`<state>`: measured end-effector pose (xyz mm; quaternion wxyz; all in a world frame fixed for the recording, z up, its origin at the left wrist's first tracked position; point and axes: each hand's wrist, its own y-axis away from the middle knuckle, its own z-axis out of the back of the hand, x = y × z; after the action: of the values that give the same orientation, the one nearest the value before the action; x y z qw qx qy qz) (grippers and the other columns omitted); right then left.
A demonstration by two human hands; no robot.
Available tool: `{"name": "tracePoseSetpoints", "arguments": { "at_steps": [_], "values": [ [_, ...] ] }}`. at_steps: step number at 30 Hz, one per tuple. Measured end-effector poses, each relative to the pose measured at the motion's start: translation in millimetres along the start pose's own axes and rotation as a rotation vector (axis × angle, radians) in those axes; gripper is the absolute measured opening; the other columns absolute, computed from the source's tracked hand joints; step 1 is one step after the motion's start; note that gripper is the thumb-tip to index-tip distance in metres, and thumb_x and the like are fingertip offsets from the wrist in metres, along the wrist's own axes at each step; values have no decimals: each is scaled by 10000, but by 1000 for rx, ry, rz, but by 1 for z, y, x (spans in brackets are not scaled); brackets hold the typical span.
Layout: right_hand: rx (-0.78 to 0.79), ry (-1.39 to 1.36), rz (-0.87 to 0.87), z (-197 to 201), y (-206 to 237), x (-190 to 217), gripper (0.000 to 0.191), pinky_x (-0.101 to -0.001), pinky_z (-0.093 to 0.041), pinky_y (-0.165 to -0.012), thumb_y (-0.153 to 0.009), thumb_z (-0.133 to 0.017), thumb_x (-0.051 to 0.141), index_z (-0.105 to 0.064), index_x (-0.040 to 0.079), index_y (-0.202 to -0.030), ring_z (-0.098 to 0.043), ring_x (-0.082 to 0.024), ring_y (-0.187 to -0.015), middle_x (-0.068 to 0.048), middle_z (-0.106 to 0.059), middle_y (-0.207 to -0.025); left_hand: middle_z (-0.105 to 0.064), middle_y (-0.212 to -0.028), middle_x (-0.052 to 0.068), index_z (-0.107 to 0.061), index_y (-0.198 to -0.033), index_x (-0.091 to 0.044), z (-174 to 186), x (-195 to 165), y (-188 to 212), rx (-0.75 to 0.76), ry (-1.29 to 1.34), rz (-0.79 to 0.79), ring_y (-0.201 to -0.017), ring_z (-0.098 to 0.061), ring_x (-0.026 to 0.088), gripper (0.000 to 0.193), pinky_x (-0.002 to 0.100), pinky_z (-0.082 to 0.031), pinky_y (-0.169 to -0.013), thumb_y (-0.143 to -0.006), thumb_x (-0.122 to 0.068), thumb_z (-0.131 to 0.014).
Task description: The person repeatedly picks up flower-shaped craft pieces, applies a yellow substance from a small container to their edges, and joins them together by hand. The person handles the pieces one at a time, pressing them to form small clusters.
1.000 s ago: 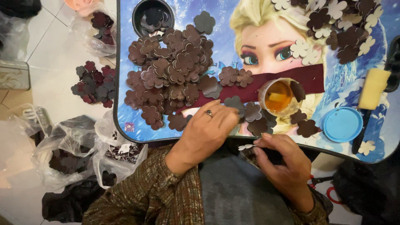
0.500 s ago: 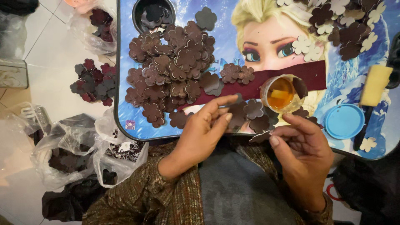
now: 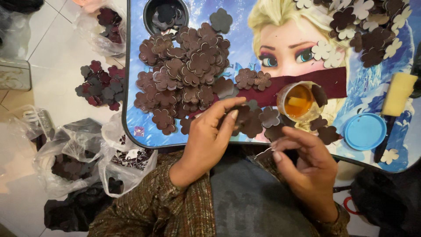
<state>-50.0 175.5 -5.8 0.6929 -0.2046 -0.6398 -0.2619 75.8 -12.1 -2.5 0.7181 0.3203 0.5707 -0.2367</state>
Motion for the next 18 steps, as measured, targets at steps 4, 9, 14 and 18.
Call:
{"name": "tracePoseSetpoints", "arguments": {
  "at_steps": [4, 9, 14, 18],
  "values": [
    [46, -15, -79, -2, -1, 4, 547, -265, -532, -934, -884, -675, -110, -530, -42, -1407, -678, -143, -1000, -105, -711, -1020, -728, -1191, 28, -634, -1387, -56, -1, 12, -1, 161, 441, 108, -1052, -685, 75, 303, 263, -585, -941, -1103, -105, -539],
    [-22, -9, -166, -2, -7, 18, 559, -233, -524, -853, -893, -673, -98, -520, -36, -1427, -661, -115, -942, -95, -702, -1014, -666, -1182, 3, -574, -1479, -86, -7, 28, 2, 349, 632, 354, -1040, -645, 85, 404, 299, -579, -941, -1089, -174, -520],
    [-51, -4, -214, -4, -16, 32, 568, -189, -489, -748, -893, -664, -94, -520, -28, -1439, -623, -68, -864, -62, -682, -975, -622, -1233, 40, -493, -1554, -148, -10, 31, 10, 398, 681, 468, -1035, -627, 105, 501, 327, -582, -957, -1082, -313, -495],
    [-8, 82, -269, -7, -23, 38, 614, -164, -416, -651, -865, -681, -68, -532, 11, -1456, -530, -20, -745, -16, -664, -910, -591, -1242, 104, -414, -1595, -214, -11, 28, 9, 401, 644, 536, -961, -633, 148, 581, 352, -611, -920, -1046, -388, -491]
  ]
}}
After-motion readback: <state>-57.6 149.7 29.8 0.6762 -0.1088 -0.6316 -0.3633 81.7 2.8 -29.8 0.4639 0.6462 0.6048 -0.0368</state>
